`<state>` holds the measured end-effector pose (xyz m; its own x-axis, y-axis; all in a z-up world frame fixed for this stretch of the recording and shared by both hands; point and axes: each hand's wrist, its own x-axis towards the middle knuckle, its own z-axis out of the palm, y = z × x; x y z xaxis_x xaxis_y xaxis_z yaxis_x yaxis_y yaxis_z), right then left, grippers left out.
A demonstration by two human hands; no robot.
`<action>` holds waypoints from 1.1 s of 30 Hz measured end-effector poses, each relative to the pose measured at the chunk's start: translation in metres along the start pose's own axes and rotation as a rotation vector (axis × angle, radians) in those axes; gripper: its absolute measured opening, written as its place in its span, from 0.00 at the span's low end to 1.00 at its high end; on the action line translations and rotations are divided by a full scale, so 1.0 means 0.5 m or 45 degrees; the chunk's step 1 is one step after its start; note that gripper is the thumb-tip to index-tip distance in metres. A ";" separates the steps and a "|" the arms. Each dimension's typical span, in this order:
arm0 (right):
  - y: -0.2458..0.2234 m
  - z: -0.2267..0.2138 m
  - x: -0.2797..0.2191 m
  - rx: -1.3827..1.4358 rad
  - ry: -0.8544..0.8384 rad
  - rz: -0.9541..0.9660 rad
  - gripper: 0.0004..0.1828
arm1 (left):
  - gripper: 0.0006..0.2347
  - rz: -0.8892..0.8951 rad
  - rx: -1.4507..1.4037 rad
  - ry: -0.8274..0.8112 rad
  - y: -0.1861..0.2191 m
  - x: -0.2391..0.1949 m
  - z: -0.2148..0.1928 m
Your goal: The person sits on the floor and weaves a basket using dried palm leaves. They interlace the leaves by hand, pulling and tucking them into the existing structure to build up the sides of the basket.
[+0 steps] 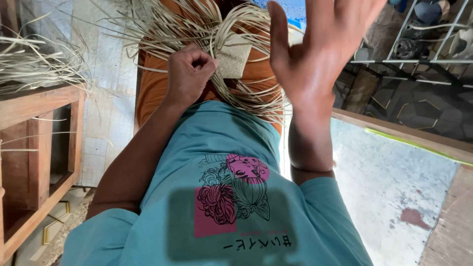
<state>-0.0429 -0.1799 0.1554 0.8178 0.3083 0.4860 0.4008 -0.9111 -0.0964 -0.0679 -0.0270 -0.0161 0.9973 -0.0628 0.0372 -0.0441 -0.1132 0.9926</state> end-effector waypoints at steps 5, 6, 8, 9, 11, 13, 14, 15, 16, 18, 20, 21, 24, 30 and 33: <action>-0.049 0.036 -0.062 0.660 -0.407 -0.057 0.05 | 0.05 0.010 0.108 0.058 0.009 -0.003 -0.005; -0.038 0.068 -0.080 0.658 -0.411 -0.071 0.05 | 0.05 0.012 0.102 0.071 0.014 -0.003 -0.007; -0.014 0.132 -0.116 0.678 -0.524 0.130 0.06 | 0.06 0.007 0.190 0.032 0.022 -0.006 -0.011; -0.011 0.141 -0.115 0.677 -0.530 0.120 0.06 | 0.06 0.005 0.185 0.042 0.020 -0.005 -0.010; -0.006 0.157 -0.118 0.817 -0.546 0.189 0.08 | 0.09 -0.099 0.291 0.004 0.016 -0.008 -0.010; -0.006 0.157 -0.113 0.821 -0.528 0.164 0.08 | 0.09 -0.121 0.419 0.018 0.016 -0.015 -0.011; -0.006 0.156 -0.110 0.826 -0.506 0.141 0.09 | 0.12 -0.140 0.550 0.031 0.017 -0.017 -0.011; -0.004 0.157 -0.108 0.824 -0.506 0.139 0.09 | 0.12 -0.140 0.548 0.032 0.018 -0.019 -0.010; -0.003 0.158 -0.105 0.818 -0.507 0.110 0.09 | 0.12 -0.143 0.567 0.024 0.019 -0.022 -0.010; -0.002 0.163 -0.102 0.813 -0.507 0.079 0.10 | 0.13 -0.146 0.587 0.019 0.018 -0.027 -0.009; 0.001 0.171 -0.102 0.727 -0.517 0.017 0.11 | 0.15 -0.226 0.514 -0.040 0.014 -0.031 -0.005; 0.003 0.173 -0.101 0.726 -0.518 0.019 0.11 | 0.15 -0.226 0.513 -0.042 0.013 -0.029 0.004; 0.008 0.180 -0.097 0.814 -0.590 0.089 0.14 | 0.33 -0.780 -0.573 0.159 0.014 -0.019 0.018; 0.016 0.189 -0.094 0.882 -0.613 0.144 0.15 | 0.10 -1.080 -0.921 0.216 0.006 -0.004 0.027; 0.016 0.189 -0.092 0.880 -0.626 0.165 0.11 | 0.08 -1.114 -0.728 0.284 0.016 -0.003 0.038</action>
<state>-0.0381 -0.1754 0.0502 0.8966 0.4425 0.0182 0.3231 -0.6254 -0.7102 -0.0710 -0.0465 -0.0103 0.6595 0.0041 -0.7517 0.6683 0.4546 0.5888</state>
